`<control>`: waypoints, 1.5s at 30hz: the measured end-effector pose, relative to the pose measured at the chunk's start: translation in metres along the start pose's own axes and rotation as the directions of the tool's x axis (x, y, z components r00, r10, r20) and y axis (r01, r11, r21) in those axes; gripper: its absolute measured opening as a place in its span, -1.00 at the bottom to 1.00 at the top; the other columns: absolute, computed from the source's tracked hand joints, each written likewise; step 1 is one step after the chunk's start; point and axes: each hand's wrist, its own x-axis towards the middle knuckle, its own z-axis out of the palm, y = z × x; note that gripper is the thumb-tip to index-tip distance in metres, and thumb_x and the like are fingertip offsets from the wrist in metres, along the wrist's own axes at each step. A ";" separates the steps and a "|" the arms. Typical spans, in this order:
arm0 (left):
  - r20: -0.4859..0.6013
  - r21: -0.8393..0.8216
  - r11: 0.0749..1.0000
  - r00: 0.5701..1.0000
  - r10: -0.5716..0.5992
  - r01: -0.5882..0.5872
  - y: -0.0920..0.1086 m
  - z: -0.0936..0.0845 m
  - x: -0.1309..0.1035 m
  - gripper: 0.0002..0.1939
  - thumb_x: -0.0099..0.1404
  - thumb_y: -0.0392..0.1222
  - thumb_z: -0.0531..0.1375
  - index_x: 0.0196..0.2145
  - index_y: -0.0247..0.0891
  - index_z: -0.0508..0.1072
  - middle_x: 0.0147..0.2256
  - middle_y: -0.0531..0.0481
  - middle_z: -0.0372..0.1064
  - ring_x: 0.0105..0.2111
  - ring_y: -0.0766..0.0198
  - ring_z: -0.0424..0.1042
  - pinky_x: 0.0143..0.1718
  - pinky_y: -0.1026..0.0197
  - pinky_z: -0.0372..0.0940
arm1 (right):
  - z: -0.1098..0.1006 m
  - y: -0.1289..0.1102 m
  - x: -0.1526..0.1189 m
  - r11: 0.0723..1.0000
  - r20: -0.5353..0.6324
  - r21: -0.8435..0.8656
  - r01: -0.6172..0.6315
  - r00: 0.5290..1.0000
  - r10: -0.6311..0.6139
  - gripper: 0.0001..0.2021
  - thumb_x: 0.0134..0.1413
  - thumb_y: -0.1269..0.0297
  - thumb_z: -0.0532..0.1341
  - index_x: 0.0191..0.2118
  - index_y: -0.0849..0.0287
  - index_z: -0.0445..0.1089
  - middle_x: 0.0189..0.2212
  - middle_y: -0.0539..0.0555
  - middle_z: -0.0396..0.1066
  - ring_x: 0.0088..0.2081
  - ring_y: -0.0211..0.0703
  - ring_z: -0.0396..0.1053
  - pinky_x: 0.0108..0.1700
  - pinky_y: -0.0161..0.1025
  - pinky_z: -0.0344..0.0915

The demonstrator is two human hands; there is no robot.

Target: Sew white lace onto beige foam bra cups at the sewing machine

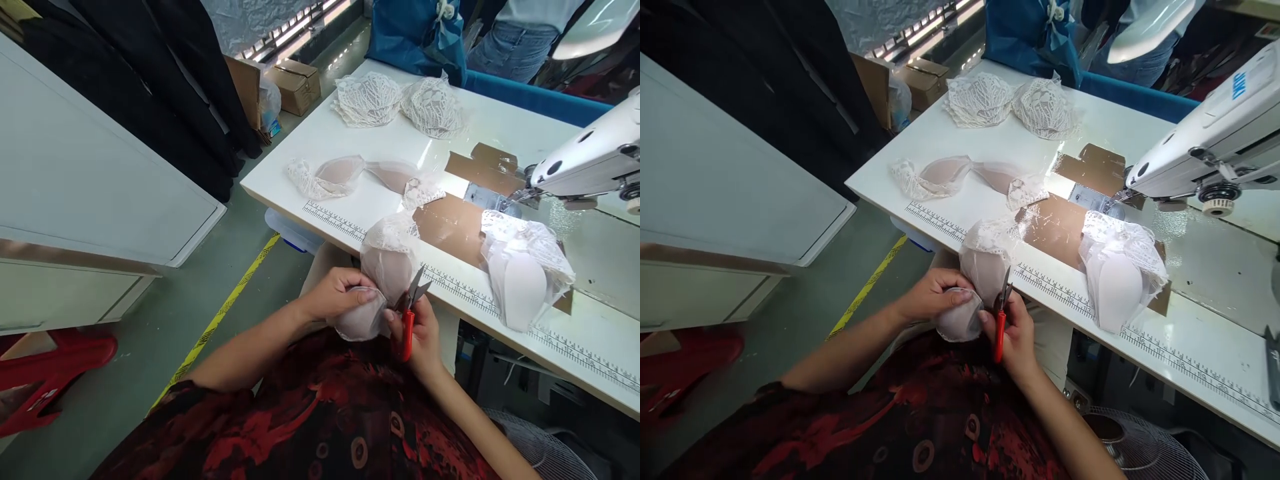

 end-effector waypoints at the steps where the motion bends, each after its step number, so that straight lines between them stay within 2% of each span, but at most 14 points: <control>1: 0.001 0.001 1.000 1.000 0.015 -0.015 -0.001 0.006 -0.002 -0.59 0.19 0.13 0.27 -0.37 -0.35 0.57 -0.37 -0.11 0.50 -0.37 0.25 0.42 -0.31 0.28 0.31 | 0.001 -0.005 0.000 1.000 -0.028 -0.001 -0.008 1.000 0.007 -0.72 0.12 0.15 0.25 -0.07 0.09 0.33 -0.29 0.05 0.45 -0.28 -0.12 0.41 -0.18 -0.17 0.39; 4: 0.033 0.038 0.997 0.997 0.067 -0.069 -0.004 0.015 -0.013 -0.63 0.24 0.07 0.24 -0.36 -0.35 0.57 -0.36 -0.13 0.50 -0.36 0.24 0.44 -0.29 0.28 0.31 | -0.007 -0.019 -0.002 0.999 -0.069 -0.033 0.035 0.997 -0.037 -0.82 0.11 0.24 0.25 -0.15 0.08 0.35 -0.41 -0.02 0.42 -0.41 -0.20 0.37 -0.31 -0.25 0.37; 6: 0.175 0.088 0.993 0.983 0.058 -0.074 0.000 0.012 -0.021 -0.66 0.30 0.01 0.19 -0.31 -0.35 0.58 -0.33 -0.14 0.52 -0.33 0.22 0.47 -0.26 0.29 0.32 | -0.020 -0.028 -0.003 0.992 -0.037 -0.070 0.103 0.994 -0.106 -0.79 0.10 0.31 0.25 -0.11 0.05 0.37 -0.35 0.01 0.46 -0.38 -0.18 0.42 -0.30 -0.25 0.39; 8: 0.415 0.146 0.986 0.910 0.007 -0.074 0.012 0.003 -0.029 -0.69 0.36 -0.06 0.13 -0.24 -0.32 0.59 -0.31 -0.13 0.54 -0.32 0.23 0.48 -0.26 0.31 0.32 | -0.037 -0.039 -0.001 0.978 0.048 -0.113 0.178 0.984 -0.173 -0.73 0.10 0.36 0.23 -0.05 0.02 0.38 -0.25 0.05 0.49 -0.30 -0.13 0.47 -0.23 -0.22 0.42; 10: 0.563 0.180 0.979 0.826 -0.026 -0.092 0.028 -0.008 -0.036 -0.71 0.38 -0.11 0.10 -0.20 -0.28 0.60 -0.32 -0.13 0.54 -0.33 0.23 0.49 -0.25 0.31 0.32 | -0.053 -0.050 0.003 0.963 0.193 -0.129 0.238 0.958 -0.211 -0.67 0.11 0.38 0.22 0.00 -0.02 0.39 -0.19 0.06 0.51 -0.21 -0.10 0.49 -0.16 -0.20 0.44; 11: 0.562 0.175 0.979 0.827 -0.010 -0.108 0.037 -0.013 -0.039 -0.72 0.37 -0.12 0.12 -0.19 -0.26 0.60 -0.33 -0.14 0.53 -0.33 0.22 0.49 -0.24 0.29 0.33 | -0.060 -0.055 0.005 0.958 0.283 -0.121 0.260 0.934 -0.218 -0.64 0.12 0.38 0.22 0.04 -0.04 0.38 -0.16 0.06 0.51 -0.18 -0.10 0.50 -0.14 -0.20 0.44; 14: 0.386 0.105 0.980 0.915 0.117 -0.170 0.054 -0.019 -0.041 -0.79 0.30 -0.11 0.21 -0.24 -0.20 0.62 -0.12 -0.20 0.48 -0.21 0.15 0.49 -0.15 0.22 0.36 | -0.066 -0.068 0.013 0.956 0.465 -0.073 0.284 0.858 -0.220 -0.54 0.14 0.34 0.25 0.16 -0.05 0.31 -0.07 0.07 0.51 -0.14 -0.10 0.51 -0.10 -0.23 0.44; 16: 0.327 0.078 0.974 0.928 0.178 -0.214 0.054 -0.015 -0.036 -0.83 0.27 -0.13 0.24 -0.29 -0.21 0.63 0.11 -0.20 0.33 -0.04 0.05 0.44 -0.02 0.14 0.34 | -0.060 -0.071 0.016 0.964 0.459 -0.049 0.262 0.863 -0.211 -0.51 0.14 0.33 0.26 0.19 -0.03 0.28 -0.04 0.07 0.51 -0.12 -0.13 0.51 -0.08 -0.26 0.44; 18: 0.371 0.061 0.967 0.905 0.208 -0.247 0.047 -0.007 -0.028 -0.83 0.28 -0.15 0.23 -0.32 -0.25 0.62 0.18 -0.19 0.25 0.09 -0.01 0.35 0.11 0.07 0.26 | -0.050 -0.070 0.015 0.974 0.397 -0.041 0.225 0.898 -0.190 -0.52 0.13 0.33 0.26 0.19 -0.01 0.29 -0.01 0.05 0.50 -0.10 -0.13 0.50 -0.06 -0.27 0.44; 23: 0.398 0.080 0.951 0.884 0.244 -0.299 0.028 0.010 -0.014 -0.81 0.35 -0.18 0.17 -0.27 -0.32 0.55 -0.11 -0.22 0.43 0.08 0.04 0.34 0.13 0.09 0.22 | -0.033 -0.057 0.006 0.985 0.248 -0.088 0.152 0.961 -0.126 -0.52 0.12 0.33 0.27 0.17 -0.02 0.31 0.00 0.03 0.49 -0.13 -0.16 0.51 -0.08 -0.28 0.45; 31: 0.397 0.240 0.926 0.900 0.179 -0.290 0.023 0.013 -0.014 -0.78 0.41 -0.18 0.08 -0.28 -0.34 0.46 -0.32 -0.06 0.39 -0.30 0.31 0.39 -0.22 0.32 0.25 | -0.033 -0.044 0.002 0.987 0.105 -0.140 0.080 0.992 -0.065 -0.61 0.13 0.36 0.24 0.09 0.03 0.36 -0.27 -0.03 0.52 -0.37 -0.27 0.46 -0.27 -0.35 0.42; 36: 0.397 0.180 0.937 0.894 0.209 -0.299 0.008 0.021 -0.016 -0.79 0.40 -0.17 0.10 -0.30 -0.34 0.46 -0.32 -0.08 0.38 -0.29 0.30 0.38 -0.20 0.31 0.26 | -0.030 -0.040 -0.002 0.996 0.125 -0.081 0.032 0.992 -0.022 -0.65 0.12 0.37 0.23 0.05 0.04 0.37 -0.34 -0.05 0.48 -0.39 -0.29 0.42 -0.30 -0.36 0.38; 40: 0.292 0.142 0.933 0.915 0.279 -0.330 -0.007 0.031 -0.017 -0.82 0.39 -0.20 0.11 -0.25 -0.34 0.48 -0.29 -0.12 0.41 -0.26 0.28 0.41 -0.16 0.28 0.30 | -0.030 -0.035 -0.002 0.997 0.125 -0.079 0.014 0.992 -0.004 -0.67 0.13 0.36 0.22 0.04 0.05 0.37 -0.38 -0.06 0.46 -0.40 -0.28 0.41 -0.32 -0.37 0.38; 45: 0.249 0.115 0.942 0.927 0.281 -0.316 -0.011 0.023 -0.015 -0.85 0.35 -0.27 0.16 -0.29 -0.36 0.52 -0.32 -0.13 0.46 -0.29 0.30 0.46 -0.19 0.31 0.33 | -0.043 -0.021 0.000 0.967 0.096 -0.254 -0.024 0.994 0.050 -0.68 0.14 0.31 0.23 0.03 0.09 0.40 -0.35 -0.02 0.51 -0.40 -0.26 0.44 -0.27 -0.34 0.39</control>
